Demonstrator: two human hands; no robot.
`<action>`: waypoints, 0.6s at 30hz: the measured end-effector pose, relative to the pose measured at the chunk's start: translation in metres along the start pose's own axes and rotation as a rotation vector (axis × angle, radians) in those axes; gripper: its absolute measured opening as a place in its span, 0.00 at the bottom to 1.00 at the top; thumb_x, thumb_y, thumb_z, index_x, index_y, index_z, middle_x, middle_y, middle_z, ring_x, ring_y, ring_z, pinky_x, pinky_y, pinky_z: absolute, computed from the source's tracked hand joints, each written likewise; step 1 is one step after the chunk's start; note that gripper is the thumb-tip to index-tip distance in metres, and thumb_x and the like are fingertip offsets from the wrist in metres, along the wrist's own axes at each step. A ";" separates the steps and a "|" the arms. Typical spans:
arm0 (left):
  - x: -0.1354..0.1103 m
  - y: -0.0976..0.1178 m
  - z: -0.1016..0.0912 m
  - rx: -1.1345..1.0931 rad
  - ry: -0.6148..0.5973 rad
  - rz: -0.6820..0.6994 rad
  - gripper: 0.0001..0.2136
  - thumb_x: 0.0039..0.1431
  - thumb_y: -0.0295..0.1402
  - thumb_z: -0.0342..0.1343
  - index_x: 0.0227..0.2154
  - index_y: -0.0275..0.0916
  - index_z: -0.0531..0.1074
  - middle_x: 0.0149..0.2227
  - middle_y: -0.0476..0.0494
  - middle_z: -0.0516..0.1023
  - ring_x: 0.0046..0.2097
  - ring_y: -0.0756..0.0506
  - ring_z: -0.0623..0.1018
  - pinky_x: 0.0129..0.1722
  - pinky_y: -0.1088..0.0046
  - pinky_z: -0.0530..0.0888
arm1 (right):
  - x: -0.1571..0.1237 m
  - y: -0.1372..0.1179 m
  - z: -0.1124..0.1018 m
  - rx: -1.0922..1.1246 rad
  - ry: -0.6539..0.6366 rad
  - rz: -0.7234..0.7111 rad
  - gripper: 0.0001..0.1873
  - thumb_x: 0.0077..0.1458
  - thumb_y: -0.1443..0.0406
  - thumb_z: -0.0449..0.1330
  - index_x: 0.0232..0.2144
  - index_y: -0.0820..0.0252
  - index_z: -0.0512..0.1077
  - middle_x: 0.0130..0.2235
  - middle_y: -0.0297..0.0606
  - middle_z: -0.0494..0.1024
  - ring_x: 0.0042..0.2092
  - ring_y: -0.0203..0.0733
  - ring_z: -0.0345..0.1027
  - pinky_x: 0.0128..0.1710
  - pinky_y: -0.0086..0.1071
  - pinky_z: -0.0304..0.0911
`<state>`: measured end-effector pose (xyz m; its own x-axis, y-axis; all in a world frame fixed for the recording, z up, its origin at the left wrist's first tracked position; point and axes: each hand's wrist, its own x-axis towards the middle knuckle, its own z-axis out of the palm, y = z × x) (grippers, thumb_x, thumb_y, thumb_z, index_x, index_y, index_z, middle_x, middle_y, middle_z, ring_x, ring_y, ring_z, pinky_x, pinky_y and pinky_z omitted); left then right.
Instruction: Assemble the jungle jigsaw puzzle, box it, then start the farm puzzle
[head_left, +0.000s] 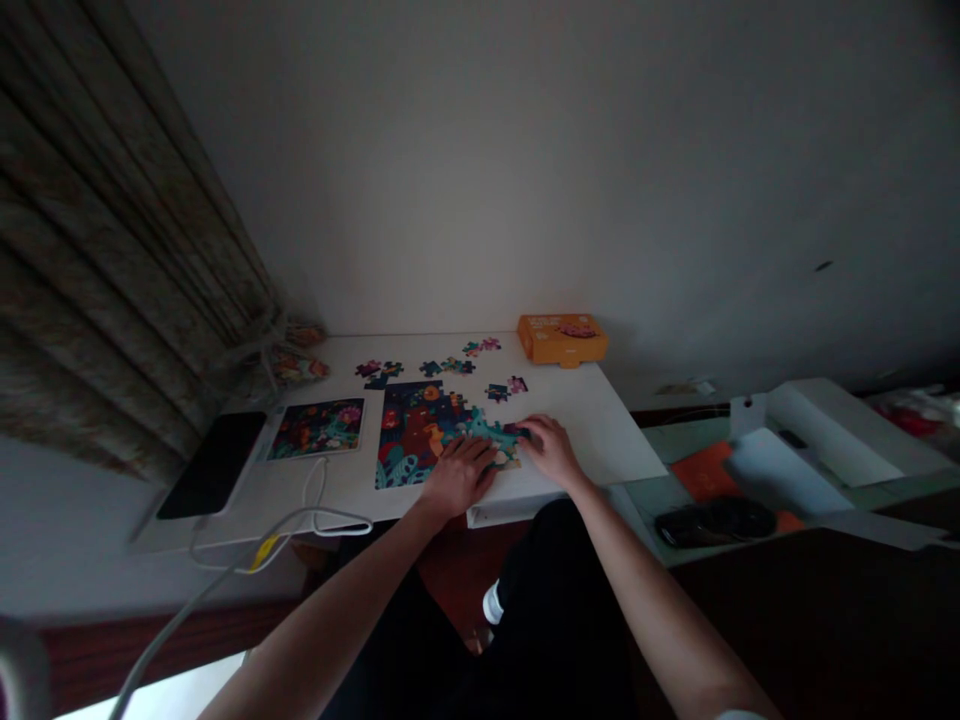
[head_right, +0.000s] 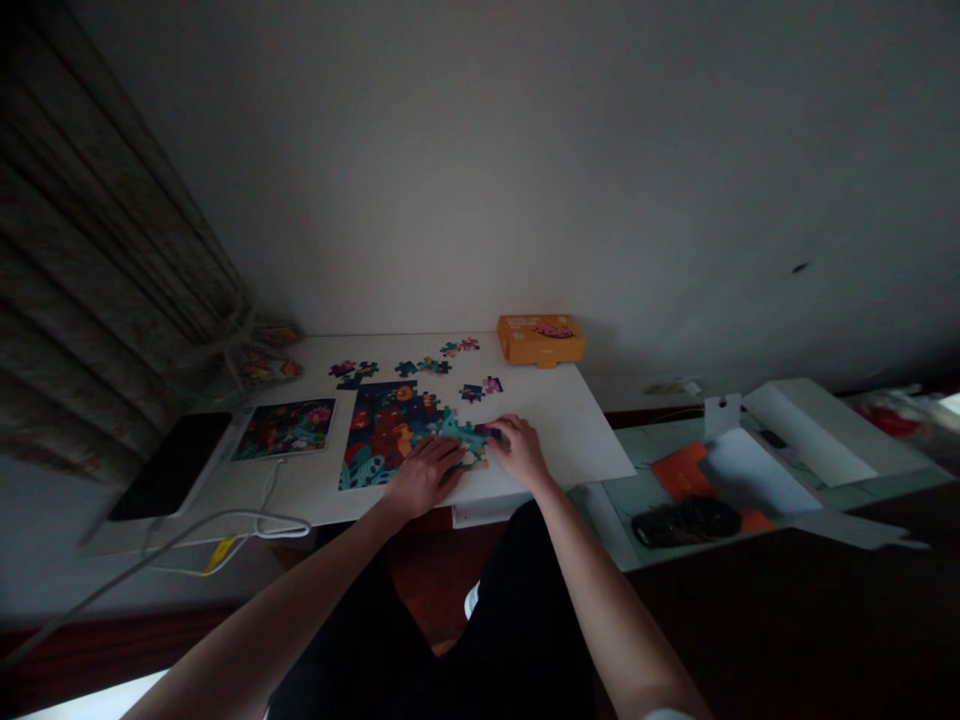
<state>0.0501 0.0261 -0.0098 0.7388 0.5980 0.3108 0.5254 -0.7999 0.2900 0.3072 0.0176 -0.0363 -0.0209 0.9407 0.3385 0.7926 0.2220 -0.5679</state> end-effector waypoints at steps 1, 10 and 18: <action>0.000 0.000 -0.001 0.000 -0.001 0.000 0.16 0.71 0.37 0.52 0.57 0.43 0.75 0.59 0.37 0.78 0.61 0.38 0.75 0.66 0.50 0.67 | -0.003 -0.002 0.000 0.001 0.010 -0.021 0.13 0.63 0.65 0.60 0.47 0.51 0.80 0.49 0.42 0.80 0.51 0.47 0.73 0.55 0.42 0.66; -0.001 0.000 0.001 0.008 0.008 -0.012 0.15 0.70 0.36 0.52 0.55 0.43 0.76 0.58 0.37 0.78 0.61 0.38 0.76 0.65 0.51 0.68 | -0.004 -0.007 0.002 -0.063 -0.007 0.009 0.14 0.61 0.66 0.63 0.46 0.46 0.82 0.52 0.40 0.81 0.53 0.50 0.72 0.58 0.47 0.65; -0.001 0.001 -0.002 0.043 0.000 -0.001 0.15 0.71 0.35 0.52 0.55 0.42 0.76 0.58 0.38 0.78 0.60 0.38 0.76 0.65 0.52 0.68 | -0.007 -0.006 0.002 -0.037 -0.003 0.004 0.13 0.60 0.64 0.66 0.48 0.50 0.82 0.53 0.41 0.81 0.54 0.52 0.71 0.58 0.47 0.64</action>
<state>0.0491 0.0254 -0.0077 0.7380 0.5990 0.3106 0.5440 -0.8005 0.2513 0.3012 0.0099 -0.0372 -0.0197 0.9425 0.3336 0.8144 0.2086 -0.5415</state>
